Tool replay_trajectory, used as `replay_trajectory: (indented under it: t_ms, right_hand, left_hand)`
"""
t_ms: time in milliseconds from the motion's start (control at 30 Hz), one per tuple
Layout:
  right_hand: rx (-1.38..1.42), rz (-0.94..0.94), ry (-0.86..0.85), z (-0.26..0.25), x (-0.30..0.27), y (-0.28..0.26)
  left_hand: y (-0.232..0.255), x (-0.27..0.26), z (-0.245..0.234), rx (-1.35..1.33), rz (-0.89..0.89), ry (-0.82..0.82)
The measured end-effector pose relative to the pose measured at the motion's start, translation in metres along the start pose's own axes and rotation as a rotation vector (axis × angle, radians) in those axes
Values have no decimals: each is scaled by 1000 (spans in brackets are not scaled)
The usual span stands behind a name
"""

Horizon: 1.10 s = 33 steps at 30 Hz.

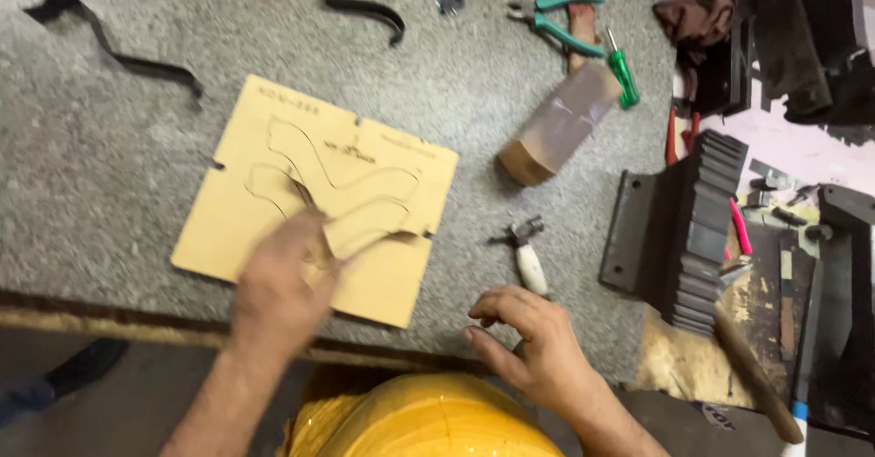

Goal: The person repeatedly bends a metal strip using a manual press and a wooden template, checking the curvature against the template after each press. The person also uses a hammer to tap the strip on a metal anvil. The process is iterative, with the person adjusting the strip's position and re-pressing it multiple times.

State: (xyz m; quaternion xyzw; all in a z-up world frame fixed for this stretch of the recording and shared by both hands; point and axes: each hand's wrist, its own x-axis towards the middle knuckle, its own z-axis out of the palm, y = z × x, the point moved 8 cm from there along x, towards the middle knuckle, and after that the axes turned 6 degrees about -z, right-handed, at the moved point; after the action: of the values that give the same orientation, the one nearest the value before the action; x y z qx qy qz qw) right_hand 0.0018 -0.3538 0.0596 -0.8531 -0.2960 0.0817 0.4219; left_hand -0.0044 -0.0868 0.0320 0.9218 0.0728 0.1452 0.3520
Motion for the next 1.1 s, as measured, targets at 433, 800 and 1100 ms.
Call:
replay_trajectory:
  t_ms: [433, 800, 1100]
  right_hand:
    - [-150, 161, 48, 23, 83, 11]
    - [-197, 135, 48, 27, 122, 24]
    - [-403, -113, -2, 45, 147, -4]
  left_hand:
    - [-15, 34, 25, -37, 311, -254]
    - [-16, 46, 27, -96, 267, -350]
    - [-16, 42, 30, -67, 216, -350]
